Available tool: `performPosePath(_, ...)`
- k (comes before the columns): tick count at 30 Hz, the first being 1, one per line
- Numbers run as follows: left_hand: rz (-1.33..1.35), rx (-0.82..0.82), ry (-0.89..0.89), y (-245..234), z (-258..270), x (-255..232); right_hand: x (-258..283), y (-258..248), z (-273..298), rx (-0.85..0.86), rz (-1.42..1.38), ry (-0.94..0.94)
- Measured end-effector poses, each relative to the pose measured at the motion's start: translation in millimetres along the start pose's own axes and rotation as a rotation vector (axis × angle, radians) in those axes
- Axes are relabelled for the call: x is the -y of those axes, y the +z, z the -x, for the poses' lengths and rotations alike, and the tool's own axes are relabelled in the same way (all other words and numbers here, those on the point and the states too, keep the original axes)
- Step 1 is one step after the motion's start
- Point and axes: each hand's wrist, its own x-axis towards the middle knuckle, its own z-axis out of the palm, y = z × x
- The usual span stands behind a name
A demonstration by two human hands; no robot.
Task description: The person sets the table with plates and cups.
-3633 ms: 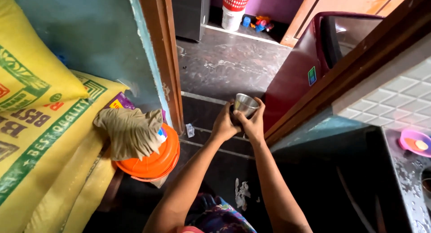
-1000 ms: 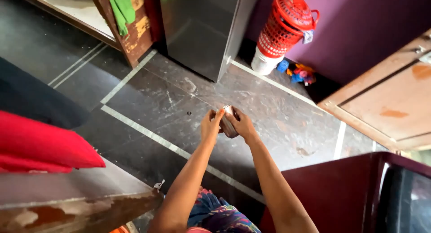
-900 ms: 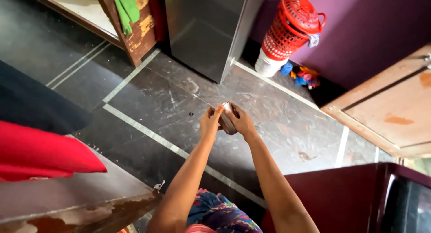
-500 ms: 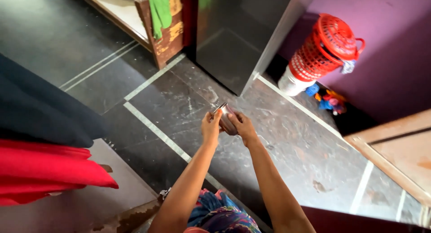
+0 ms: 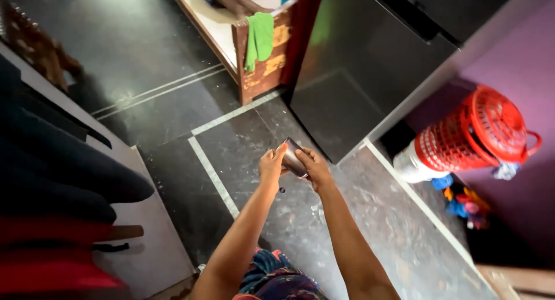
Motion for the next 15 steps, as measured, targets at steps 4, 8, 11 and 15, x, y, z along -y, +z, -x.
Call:
performPosePath(4, 0.018, -0.077, 0.039, 11.0, -24.3, -9.7, 21.8, -0.2, -34.4, 0.079, 0.007, 0.0)
performPosePath(8, -0.033, -0.155, 0.105, 6.8, -54.4, -4.3, 30.8, 3.3, -68.6, 0.133, 0.089, -0.015)
performPosePath(11, -0.051, -0.191, 0.15, -7.1, -72.4, 1.2, 35.7, 13.7, -86.0, 0.209, 0.113, -0.007)
performPosePath(15, -0.047, -0.205, 0.202, -31.7, -96.0, -4.7, 33.8, 37.9, -113.9, 0.293, 0.137, 0.02)
